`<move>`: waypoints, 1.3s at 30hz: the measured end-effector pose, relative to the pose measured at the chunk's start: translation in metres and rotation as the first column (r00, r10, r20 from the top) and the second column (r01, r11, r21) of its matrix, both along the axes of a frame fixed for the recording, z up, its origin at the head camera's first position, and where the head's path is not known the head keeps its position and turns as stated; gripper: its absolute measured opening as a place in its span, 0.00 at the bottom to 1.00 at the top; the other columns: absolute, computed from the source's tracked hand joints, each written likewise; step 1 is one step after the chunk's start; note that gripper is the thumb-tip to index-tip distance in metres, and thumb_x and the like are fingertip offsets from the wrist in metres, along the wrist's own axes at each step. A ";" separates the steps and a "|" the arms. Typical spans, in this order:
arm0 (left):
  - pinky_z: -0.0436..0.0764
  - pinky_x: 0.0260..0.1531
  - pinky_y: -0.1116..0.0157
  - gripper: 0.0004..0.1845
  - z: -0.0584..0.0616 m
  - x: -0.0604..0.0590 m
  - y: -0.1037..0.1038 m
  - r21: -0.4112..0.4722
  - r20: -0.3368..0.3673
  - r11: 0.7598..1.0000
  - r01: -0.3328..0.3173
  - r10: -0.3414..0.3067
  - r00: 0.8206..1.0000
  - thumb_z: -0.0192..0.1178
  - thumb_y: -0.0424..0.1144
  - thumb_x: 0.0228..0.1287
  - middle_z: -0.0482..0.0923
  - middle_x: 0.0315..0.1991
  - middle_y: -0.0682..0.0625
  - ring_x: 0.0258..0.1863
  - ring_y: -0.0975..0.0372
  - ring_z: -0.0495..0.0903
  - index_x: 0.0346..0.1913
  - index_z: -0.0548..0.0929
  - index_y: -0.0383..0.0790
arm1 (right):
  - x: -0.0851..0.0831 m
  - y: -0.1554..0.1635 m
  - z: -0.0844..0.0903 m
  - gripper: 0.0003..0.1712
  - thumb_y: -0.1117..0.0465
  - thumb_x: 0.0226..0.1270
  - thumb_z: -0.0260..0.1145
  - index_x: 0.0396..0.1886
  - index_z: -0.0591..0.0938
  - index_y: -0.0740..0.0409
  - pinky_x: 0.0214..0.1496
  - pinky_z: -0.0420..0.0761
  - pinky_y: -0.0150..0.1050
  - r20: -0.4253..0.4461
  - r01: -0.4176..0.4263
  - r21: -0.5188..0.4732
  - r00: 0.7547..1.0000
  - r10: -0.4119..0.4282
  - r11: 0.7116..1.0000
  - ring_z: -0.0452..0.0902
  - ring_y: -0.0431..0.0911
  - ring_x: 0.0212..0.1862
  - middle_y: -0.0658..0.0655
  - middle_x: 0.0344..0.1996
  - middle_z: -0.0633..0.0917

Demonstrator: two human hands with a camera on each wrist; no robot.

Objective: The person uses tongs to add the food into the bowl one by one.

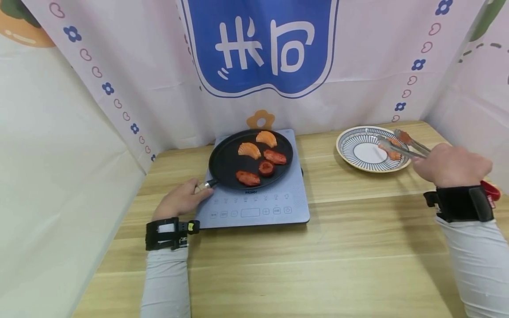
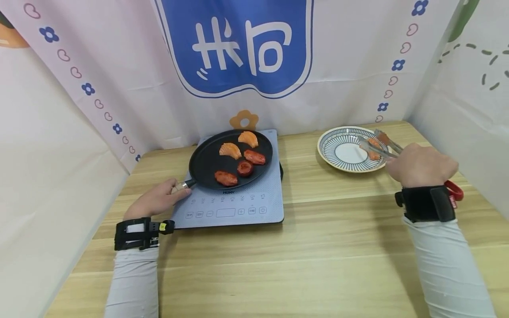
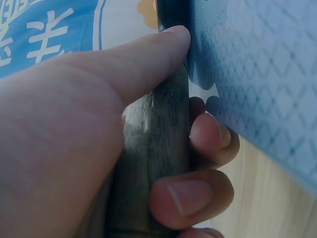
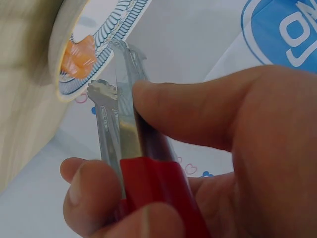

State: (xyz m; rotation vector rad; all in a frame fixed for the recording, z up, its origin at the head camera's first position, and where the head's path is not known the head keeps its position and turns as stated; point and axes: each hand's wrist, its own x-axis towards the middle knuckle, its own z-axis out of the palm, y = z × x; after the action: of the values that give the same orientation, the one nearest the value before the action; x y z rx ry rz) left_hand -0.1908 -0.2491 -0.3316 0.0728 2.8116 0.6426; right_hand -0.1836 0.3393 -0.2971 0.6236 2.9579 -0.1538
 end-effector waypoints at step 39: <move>0.73 0.34 0.62 0.26 -0.001 0.001 0.000 0.016 -0.006 1.000 0.010 -0.010 1.000 0.55 0.59 0.80 0.76 0.39 0.45 0.37 0.56 0.77 0.54 0.74 0.36 | -0.017 -0.011 -0.038 0.39 0.34 0.77 0.55 0.49 0.78 0.71 0.37 0.75 0.63 -0.051 -0.260 -0.085 0.965 0.256 0.962 0.77 0.69 0.40 0.76 0.42 0.81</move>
State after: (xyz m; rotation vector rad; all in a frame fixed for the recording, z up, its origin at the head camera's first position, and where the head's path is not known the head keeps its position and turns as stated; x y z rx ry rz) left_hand -0.1902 -0.2493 -0.3322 0.0922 2.8101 0.6632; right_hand -0.2009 0.3285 -0.3353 0.2214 3.0141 -0.2772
